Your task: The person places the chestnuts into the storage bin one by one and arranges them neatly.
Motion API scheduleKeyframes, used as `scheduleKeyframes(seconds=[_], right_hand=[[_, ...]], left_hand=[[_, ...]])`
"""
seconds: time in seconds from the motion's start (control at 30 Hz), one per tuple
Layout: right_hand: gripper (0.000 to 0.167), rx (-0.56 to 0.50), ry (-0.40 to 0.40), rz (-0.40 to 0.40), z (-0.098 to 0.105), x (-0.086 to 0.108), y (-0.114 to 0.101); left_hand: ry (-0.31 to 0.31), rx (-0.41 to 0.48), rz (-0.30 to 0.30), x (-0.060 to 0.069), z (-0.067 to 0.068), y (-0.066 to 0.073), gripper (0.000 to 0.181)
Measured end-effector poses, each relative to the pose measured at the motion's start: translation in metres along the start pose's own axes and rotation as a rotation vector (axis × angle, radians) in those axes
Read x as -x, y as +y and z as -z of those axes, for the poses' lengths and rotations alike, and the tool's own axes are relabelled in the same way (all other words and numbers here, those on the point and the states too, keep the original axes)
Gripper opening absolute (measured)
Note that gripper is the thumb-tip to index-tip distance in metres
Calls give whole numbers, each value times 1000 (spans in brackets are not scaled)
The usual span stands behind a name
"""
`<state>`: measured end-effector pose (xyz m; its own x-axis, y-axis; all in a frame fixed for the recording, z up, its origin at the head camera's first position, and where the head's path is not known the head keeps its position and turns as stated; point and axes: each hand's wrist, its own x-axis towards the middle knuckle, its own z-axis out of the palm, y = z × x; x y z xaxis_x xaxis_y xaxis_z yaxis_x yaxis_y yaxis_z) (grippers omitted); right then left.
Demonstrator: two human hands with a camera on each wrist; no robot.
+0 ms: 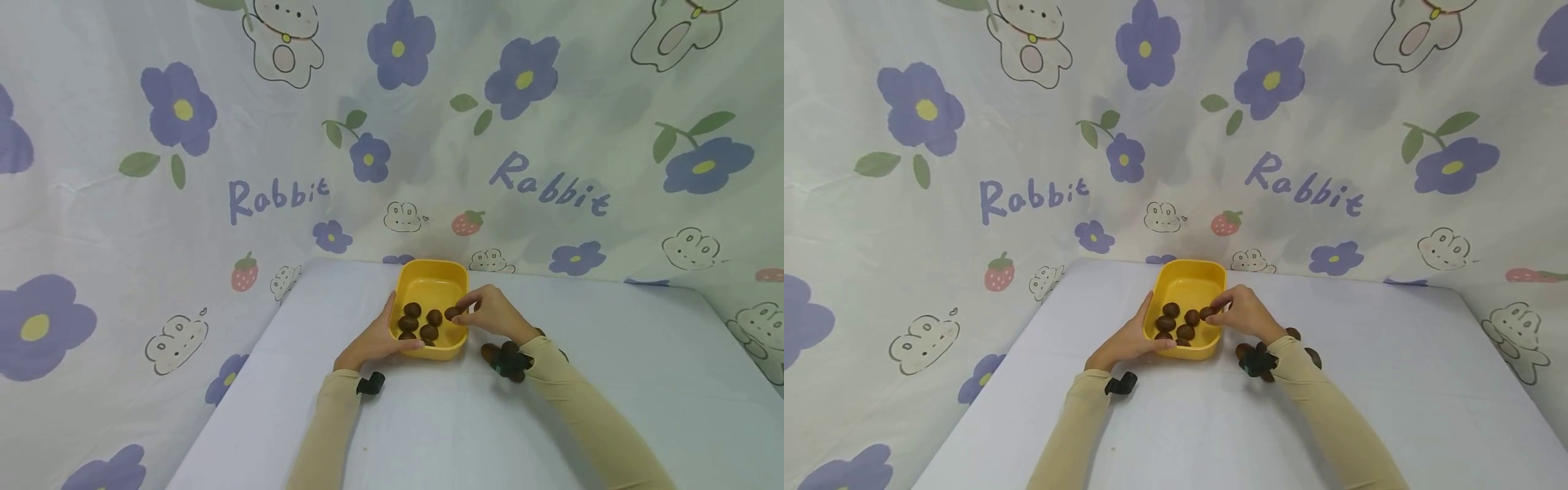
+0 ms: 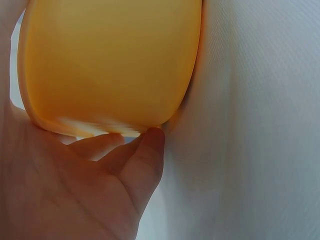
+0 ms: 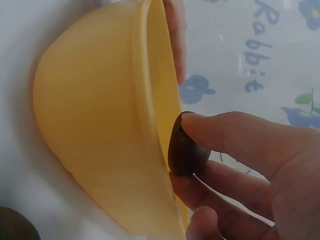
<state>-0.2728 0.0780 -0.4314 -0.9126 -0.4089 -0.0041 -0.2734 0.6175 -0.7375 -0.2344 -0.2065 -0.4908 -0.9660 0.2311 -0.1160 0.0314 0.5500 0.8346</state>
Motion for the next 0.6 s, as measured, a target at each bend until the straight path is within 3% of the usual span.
scheduleKeyframes(seconds=[0.47,0.6], right_hand=[[30,-7,-24,22,-13,-2,6],[31,-10,-33,-16,-17,-3,5]], left_hand=[[-3,11,-6,0,1,-1,137],[-2,16,-1,-1,0,-2,136]])
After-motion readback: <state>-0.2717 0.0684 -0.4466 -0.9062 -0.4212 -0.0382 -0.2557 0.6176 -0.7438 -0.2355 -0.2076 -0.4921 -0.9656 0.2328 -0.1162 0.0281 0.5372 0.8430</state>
